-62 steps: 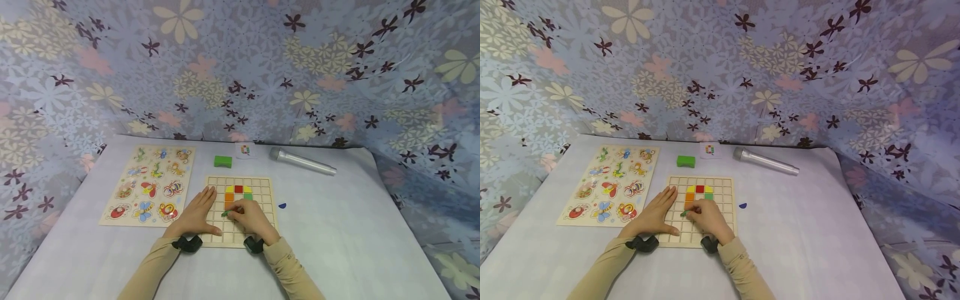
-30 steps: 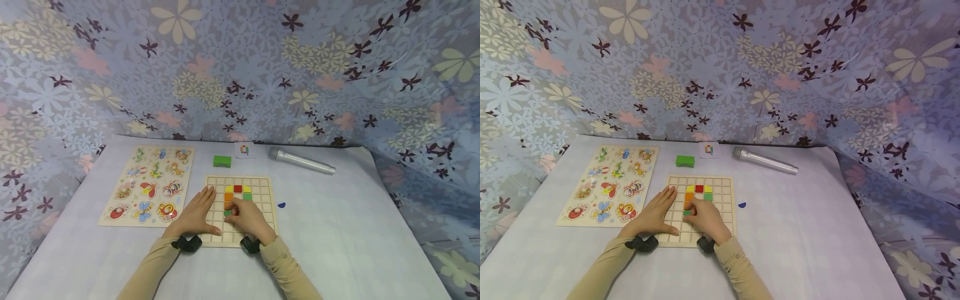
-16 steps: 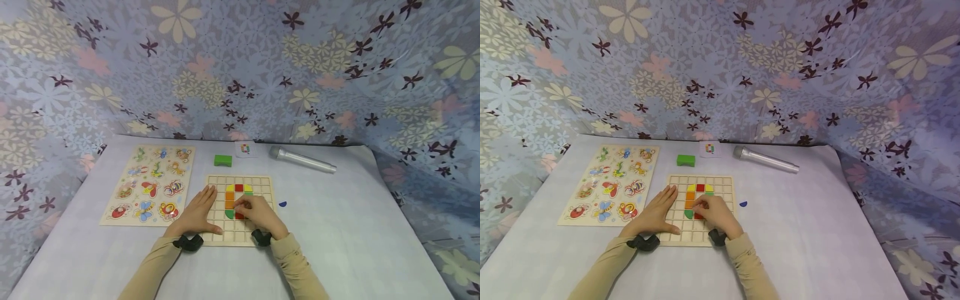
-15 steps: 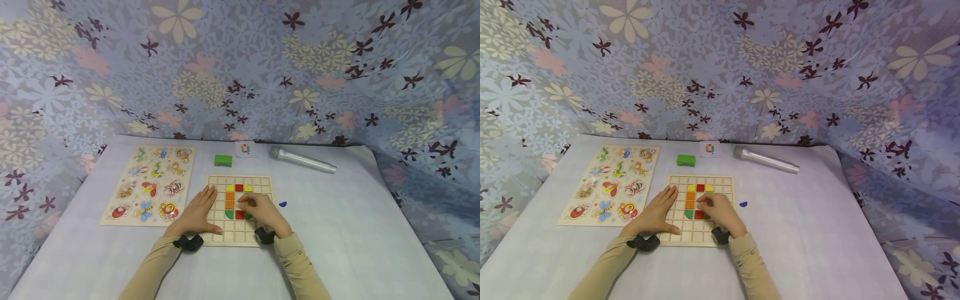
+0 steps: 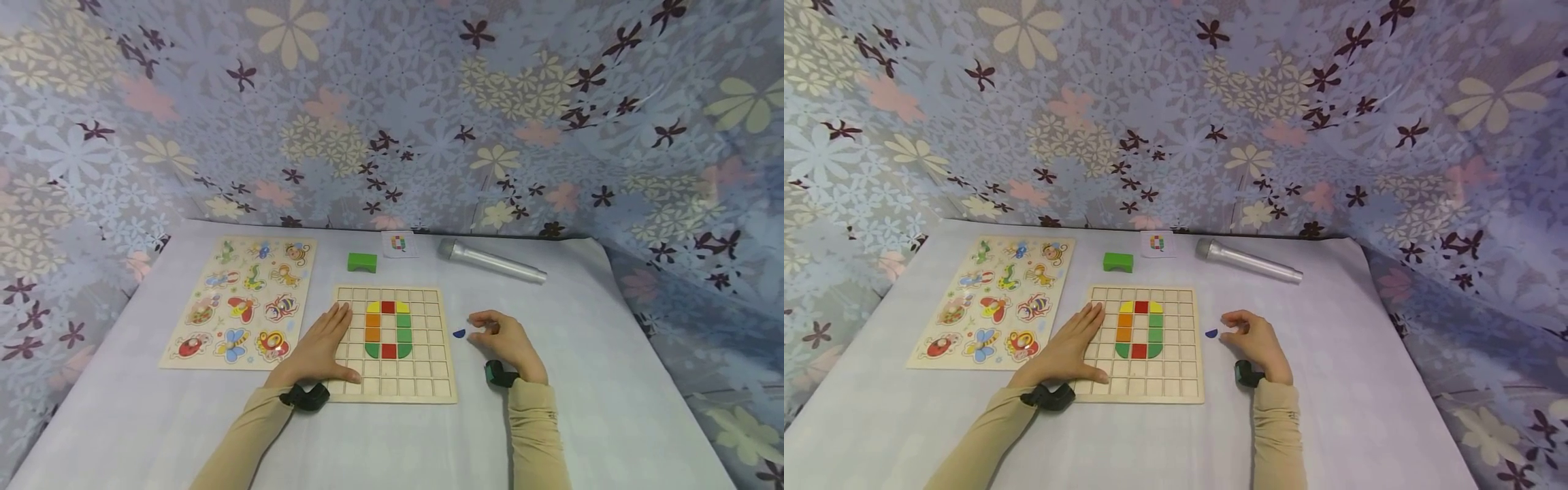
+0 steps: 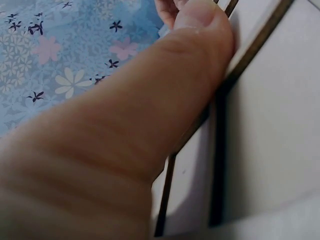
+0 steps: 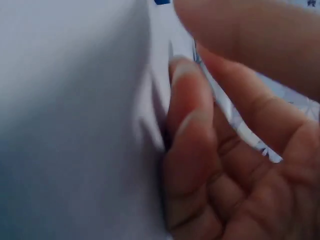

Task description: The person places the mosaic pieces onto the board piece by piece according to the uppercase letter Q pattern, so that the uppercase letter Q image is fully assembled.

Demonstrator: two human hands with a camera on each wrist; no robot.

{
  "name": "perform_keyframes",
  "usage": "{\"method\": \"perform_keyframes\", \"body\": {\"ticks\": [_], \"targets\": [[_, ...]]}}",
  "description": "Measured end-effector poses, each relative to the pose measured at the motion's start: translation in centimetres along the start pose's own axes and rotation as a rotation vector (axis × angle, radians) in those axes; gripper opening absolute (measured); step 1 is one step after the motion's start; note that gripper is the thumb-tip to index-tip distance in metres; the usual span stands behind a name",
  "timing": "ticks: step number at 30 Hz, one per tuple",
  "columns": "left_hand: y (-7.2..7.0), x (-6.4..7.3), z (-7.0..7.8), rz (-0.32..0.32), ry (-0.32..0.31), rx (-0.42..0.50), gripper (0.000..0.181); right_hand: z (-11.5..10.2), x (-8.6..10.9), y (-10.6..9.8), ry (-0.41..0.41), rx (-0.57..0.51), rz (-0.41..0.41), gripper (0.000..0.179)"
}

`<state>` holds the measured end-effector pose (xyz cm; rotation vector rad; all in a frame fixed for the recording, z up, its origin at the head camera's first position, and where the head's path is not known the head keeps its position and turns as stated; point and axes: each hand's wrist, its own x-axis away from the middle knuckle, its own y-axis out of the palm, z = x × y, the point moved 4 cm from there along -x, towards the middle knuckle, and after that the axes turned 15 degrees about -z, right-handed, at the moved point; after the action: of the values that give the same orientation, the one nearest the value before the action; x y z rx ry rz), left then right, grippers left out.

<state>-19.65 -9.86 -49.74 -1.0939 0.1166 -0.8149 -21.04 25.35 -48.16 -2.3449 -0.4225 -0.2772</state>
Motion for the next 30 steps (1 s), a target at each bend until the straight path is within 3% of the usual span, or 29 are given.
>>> {"method": "perform_keyframes", "body": {"ticks": [4,8,14,23,27,30], "targets": [[-0.1,-0.1,0.0,0.008,0.002,0.001,0.124,-0.4,-0.3,0.5,-0.028,0.058,-0.032,0.032],[-0.1,-0.2,0.0,0.011,0.003,0.001,0.124,-0.9,-0.5,0.8,-0.043,0.107,-0.008,0.022],[0.0,-0.1,0.0,0.004,-0.002,0.003,0.124,-1.0,-0.5,1.0,-0.018,0.104,0.013,0.013],[0.1,-0.1,0.1,0.002,0.003,0.010,0.124,-1.4,-0.4,1.3,-0.039,0.085,-0.032,0.020],[0.0,-0.1,0.1,0.010,0.008,0.000,0.124,-2.0,-0.4,1.5,-0.053,0.031,-0.066,0.019],[0.0,-0.1,0.0,0.009,0.008,0.000,0.124,-3.1,-0.5,2.4,-0.099,-0.081,-0.156,0.020]]}}
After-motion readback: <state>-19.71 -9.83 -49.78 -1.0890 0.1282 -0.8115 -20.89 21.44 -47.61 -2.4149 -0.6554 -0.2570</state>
